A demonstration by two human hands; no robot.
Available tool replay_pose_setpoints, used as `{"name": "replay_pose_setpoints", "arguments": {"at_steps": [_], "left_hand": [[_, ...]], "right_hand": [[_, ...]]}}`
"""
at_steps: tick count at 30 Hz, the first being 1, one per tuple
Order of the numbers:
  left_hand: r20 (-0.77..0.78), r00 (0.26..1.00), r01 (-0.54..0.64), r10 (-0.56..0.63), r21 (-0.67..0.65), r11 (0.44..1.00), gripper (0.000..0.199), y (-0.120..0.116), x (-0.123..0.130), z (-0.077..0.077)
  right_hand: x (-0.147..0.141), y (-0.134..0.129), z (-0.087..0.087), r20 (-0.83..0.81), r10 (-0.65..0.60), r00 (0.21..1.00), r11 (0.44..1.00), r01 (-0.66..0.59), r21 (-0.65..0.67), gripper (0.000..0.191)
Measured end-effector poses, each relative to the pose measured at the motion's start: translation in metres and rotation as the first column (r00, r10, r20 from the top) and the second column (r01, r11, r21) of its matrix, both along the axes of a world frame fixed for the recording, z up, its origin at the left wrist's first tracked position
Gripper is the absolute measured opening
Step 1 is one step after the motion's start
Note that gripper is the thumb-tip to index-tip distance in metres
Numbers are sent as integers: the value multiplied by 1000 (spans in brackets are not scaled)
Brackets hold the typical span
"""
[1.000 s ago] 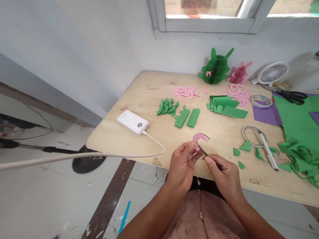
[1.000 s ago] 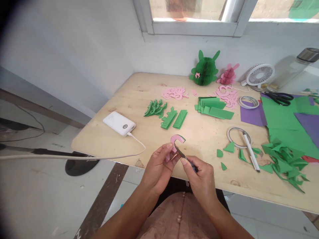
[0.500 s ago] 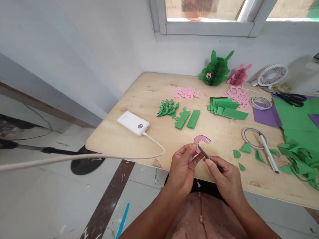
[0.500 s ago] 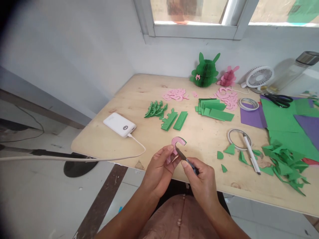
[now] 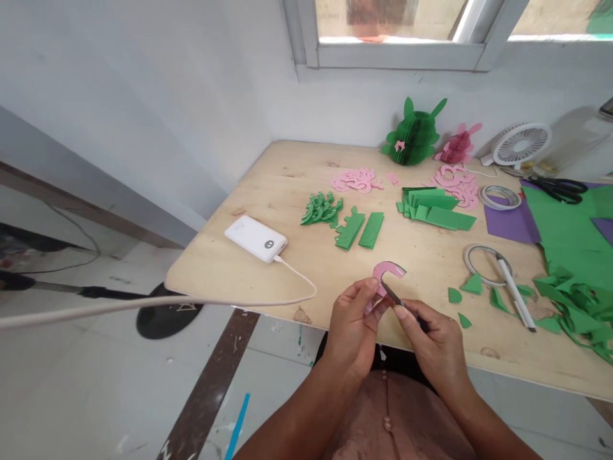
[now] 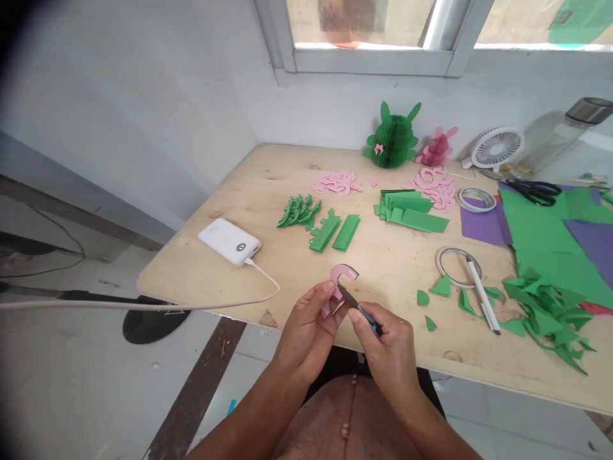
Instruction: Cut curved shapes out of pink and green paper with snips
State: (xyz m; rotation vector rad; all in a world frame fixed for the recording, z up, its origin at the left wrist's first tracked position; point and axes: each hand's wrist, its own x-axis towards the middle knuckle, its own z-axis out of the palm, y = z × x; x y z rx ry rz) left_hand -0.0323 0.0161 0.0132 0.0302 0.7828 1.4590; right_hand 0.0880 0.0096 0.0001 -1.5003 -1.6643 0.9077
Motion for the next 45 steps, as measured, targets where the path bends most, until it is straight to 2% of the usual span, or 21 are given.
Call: {"name": "replay_pose_setpoints", "arguments": {"at_steps": [17, 24, 33, 45], "left_hand": [[35, 999, 7, -5, -51, 999, 18, 0, 0, 1], [46, 999, 2, -1, -32, 999, 14, -2, 1, 2], [74, 997, -1, 3, -23, 1000, 11, -4, 2, 4], [6, 999, -31, 31, -24, 999, 14, -3, 5, 1]], "right_hand": [[-1, -1, 1, -13, -2, 1000, 1000, 3, 22, 31], [-1, -3, 3, -2, 5, 1000, 1000, -5, 28, 31], [0, -3, 0, -63, -13, 998, 1000, 11, -27, 30], [3, -3, 2, -79, -17, 997, 998, 13, -56, 27]]}}
